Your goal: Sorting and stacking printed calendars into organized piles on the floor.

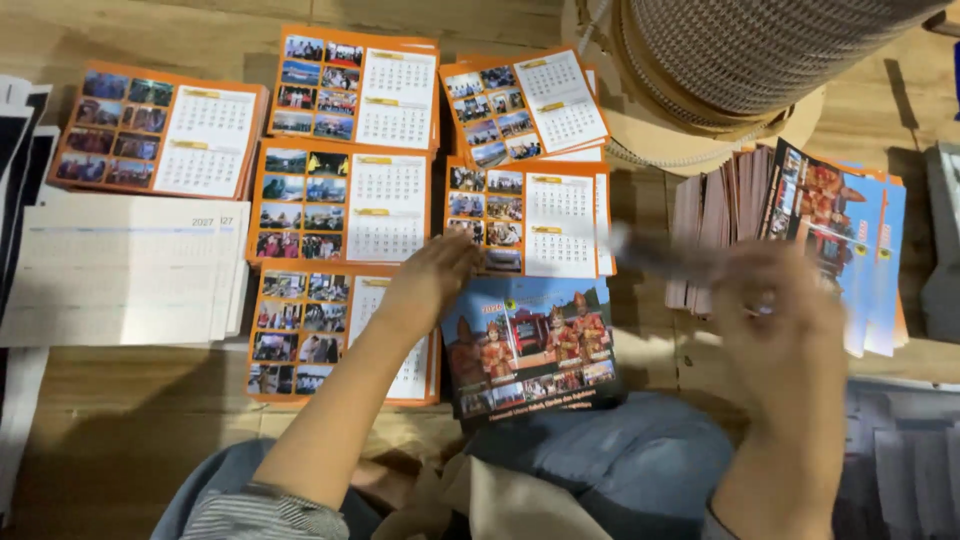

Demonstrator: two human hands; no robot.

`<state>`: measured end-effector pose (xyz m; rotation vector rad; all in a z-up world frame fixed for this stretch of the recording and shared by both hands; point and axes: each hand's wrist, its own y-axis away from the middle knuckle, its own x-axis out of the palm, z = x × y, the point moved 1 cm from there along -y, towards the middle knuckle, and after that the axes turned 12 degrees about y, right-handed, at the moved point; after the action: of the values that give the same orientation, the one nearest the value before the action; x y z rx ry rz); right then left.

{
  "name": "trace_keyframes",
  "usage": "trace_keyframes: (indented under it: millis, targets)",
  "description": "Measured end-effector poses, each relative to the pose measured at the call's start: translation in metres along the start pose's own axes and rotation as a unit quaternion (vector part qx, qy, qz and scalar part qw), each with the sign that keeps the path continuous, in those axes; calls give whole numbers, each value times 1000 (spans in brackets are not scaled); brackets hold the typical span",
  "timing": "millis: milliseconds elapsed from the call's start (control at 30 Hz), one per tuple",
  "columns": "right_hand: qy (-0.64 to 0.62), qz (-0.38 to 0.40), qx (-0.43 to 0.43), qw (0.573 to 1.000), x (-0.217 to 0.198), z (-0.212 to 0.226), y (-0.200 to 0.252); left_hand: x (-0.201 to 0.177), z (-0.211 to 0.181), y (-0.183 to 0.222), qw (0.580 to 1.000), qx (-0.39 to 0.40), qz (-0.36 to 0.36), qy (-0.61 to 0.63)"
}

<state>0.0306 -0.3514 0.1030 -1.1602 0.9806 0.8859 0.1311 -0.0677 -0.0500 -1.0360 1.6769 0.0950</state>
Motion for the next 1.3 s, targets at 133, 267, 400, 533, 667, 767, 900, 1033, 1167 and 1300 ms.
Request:
trace_keyframes:
  millis: [133,267,400,533,667,767,900,1033,1167,1300]
  targets:
    - [-73,-238,-40,968,55,18,-30,-1,-1,-5,995,65,12,-71]
    - [-155,-197,-48,967,93,88,-31,10,5,-5,981,150,3,-121]
    - [-105,86,-161,978,157,87,-17,7,9,-18,989,138,-18,-50]
    - [-169,133,-180,960,149,91,-25,11,18,-31,997,72,-20,-8]
    - [-136,109,-150,973,163,75,-33,-19,19,-68,961,-64,-140,229]
    - [-176,27,-88,980,161,50,-46,-27,28,-93,885,-212,-266,317]
    - [-265,-202,64,941,143,22,-60,11,53,-113,950,-169,-167,204]
    - [-397,-270,159,863,141,19,-63,46,69,-107,987,-88,-83,-102]
    - [-473,-317,170,804,146,11,-59,51,78,-109,981,45,-54,-180]
    - [-385,-386,137,827,148,19,-53,42,81,-108,976,23,143,-162]
